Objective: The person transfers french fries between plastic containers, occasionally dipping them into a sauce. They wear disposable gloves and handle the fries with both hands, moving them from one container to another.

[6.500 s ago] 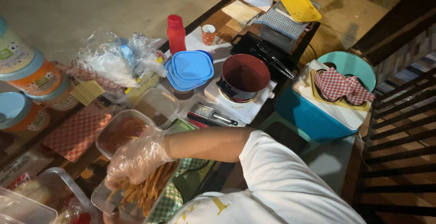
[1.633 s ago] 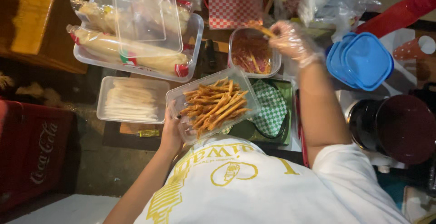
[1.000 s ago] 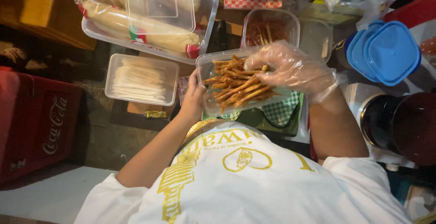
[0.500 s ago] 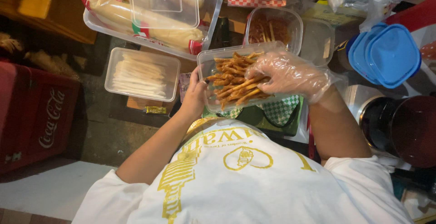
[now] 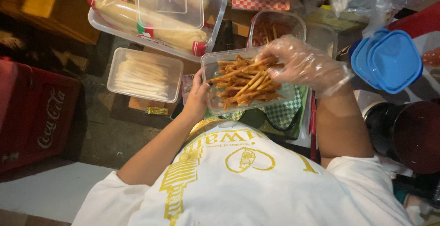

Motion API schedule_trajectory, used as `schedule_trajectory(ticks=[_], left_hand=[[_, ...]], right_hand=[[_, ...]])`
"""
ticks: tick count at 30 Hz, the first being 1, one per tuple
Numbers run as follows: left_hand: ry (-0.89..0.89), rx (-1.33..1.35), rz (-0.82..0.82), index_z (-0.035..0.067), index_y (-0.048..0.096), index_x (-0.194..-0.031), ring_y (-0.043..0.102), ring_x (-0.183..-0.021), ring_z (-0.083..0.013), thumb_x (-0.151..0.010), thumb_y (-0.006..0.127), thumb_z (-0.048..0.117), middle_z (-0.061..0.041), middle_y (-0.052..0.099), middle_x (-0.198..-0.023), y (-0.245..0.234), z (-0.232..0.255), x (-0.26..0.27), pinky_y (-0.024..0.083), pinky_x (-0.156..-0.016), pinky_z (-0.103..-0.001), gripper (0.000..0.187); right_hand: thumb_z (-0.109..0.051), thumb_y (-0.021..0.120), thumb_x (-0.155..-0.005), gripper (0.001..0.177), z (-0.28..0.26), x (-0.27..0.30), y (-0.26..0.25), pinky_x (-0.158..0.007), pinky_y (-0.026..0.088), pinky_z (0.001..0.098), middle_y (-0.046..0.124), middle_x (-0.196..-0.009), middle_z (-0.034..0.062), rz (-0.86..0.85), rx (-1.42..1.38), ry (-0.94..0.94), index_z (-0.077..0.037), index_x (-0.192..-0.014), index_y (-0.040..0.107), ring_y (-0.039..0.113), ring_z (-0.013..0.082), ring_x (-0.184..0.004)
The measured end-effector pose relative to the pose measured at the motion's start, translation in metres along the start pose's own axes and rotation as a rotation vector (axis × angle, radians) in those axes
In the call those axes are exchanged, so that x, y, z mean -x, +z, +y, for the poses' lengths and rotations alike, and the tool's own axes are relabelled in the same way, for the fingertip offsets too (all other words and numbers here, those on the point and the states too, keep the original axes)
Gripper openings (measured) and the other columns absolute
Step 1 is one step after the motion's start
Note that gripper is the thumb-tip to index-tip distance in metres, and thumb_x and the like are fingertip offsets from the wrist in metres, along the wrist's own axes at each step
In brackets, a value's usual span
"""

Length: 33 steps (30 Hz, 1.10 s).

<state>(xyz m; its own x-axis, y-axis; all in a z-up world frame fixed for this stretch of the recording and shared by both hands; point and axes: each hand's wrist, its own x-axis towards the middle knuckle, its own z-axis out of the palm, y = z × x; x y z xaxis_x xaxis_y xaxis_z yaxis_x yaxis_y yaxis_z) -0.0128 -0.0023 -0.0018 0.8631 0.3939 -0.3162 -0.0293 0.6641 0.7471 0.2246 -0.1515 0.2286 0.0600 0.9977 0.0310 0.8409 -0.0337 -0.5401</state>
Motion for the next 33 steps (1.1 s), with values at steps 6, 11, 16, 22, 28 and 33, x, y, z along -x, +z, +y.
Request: schedule_trajectory(ticks=[6, 11, 16, 22, 28, 33], left_hand=[[0.016, 0.003, 0.028, 0.030, 0.022, -0.158, 0.056, -0.106, -0.0320, -0.100, 0.041, 0.017, -0.013, 0.045, -0.143, -0.010, -0.011, 0.001, 0.061, -0.075, -0.050, 0.062], [0.003, 0.017, 0.087, 0.031, 0.024, -0.157, 0.064, -0.106, -0.0303, -0.099, 0.041, 0.017, -0.013, 0.052, -0.135, -0.022, -0.014, 0.009, 0.063, -0.068, -0.046, 0.061], [0.005, 0.046, 0.072, 0.029, 0.024, -0.155, 0.067, -0.110, -0.0295, -0.097, 0.040, 0.018, -0.010, 0.051, -0.145, -0.022, -0.008, 0.018, 0.062, -0.067, -0.042, 0.062], [0.010, 0.090, 0.050, 0.030, 0.023, -0.155, 0.066, -0.110, -0.0314, -0.095, 0.040, 0.015, -0.012, 0.050, -0.145, -0.015, -0.002, 0.015, 0.063, -0.067, -0.044, 0.064], [-0.004, 0.045, 0.065, 0.031, 0.024, -0.156, 0.064, -0.102, -0.0296, -0.094, 0.039, 0.012, -0.013, 0.049, -0.138, -0.012, -0.005, 0.008, 0.062, -0.070, -0.047, 0.067], [0.004, -0.012, 0.071, 0.032, 0.024, -0.157, 0.059, -0.094, -0.0262, -0.097, 0.039, 0.012, -0.011, 0.049, -0.131, -0.005, -0.002, 0.006, 0.062, -0.073, -0.050, 0.064]], right_hand=[[-0.013, 0.075, -0.084, 0.039, 0.024, 0.012, -0.020, -0.090, 0.055, 0.0378, 0.069, -0.114, 0.0118, 0.071, -0.048, 0.167, -0.007, -0.122, 0.068, 0.068, 0.0266, -0.102], [-0.010, 0.072, -0.088, 0.036, 0.084, 0.010, -0.021, -0.094, 0.054, 0.0350, 0.072, -0.115, 0.0090, 0.139, -0.209, 0.497, -0.008, -0.123, 0.067, 0.068, 0.0205, -0.106], [-0.021, 0.083, -0.078, 0.047, 0.136, 0.006, 0.023, -0.088, 0.054, 0.0411, 0.074, -0.113, 0.0121, 0.359, 0.378, 0.246, -0.009, -0.122, 0.071, 0.069, 0.0240, -0.099], [-0.009, 0.075, -0.099, 0.012, 0.160, 0.042, 0.041, -0.078, 0.055, 0.0299, 0.073, -0.096, 0.0093, 0.813, -0.044, 0.413, -0.006, -0.110, 0.073, 0.069, 0.0163, -0.085], [0.004, 0.065, -0.093, 0.015, 0.151, 0.070, 0.046, -0.066, 0.046, 0.0345, 0.058, -0.075, 0.0060, 0.895, 0.133, 0.424, -0.004, -0.081, 0.060, 0.056, 0.0183, -0.069], [0.008, 0.061, -0.094, 0.017, 0.096, 0.051, 0.056, -0.084, 0.048, 0.0355, 0.055, -0.089, 0.0051, 0.666, 0.167, 0.163, -0.007, -0.092, 0.056, 0.055, 0.0186, -0.084]])
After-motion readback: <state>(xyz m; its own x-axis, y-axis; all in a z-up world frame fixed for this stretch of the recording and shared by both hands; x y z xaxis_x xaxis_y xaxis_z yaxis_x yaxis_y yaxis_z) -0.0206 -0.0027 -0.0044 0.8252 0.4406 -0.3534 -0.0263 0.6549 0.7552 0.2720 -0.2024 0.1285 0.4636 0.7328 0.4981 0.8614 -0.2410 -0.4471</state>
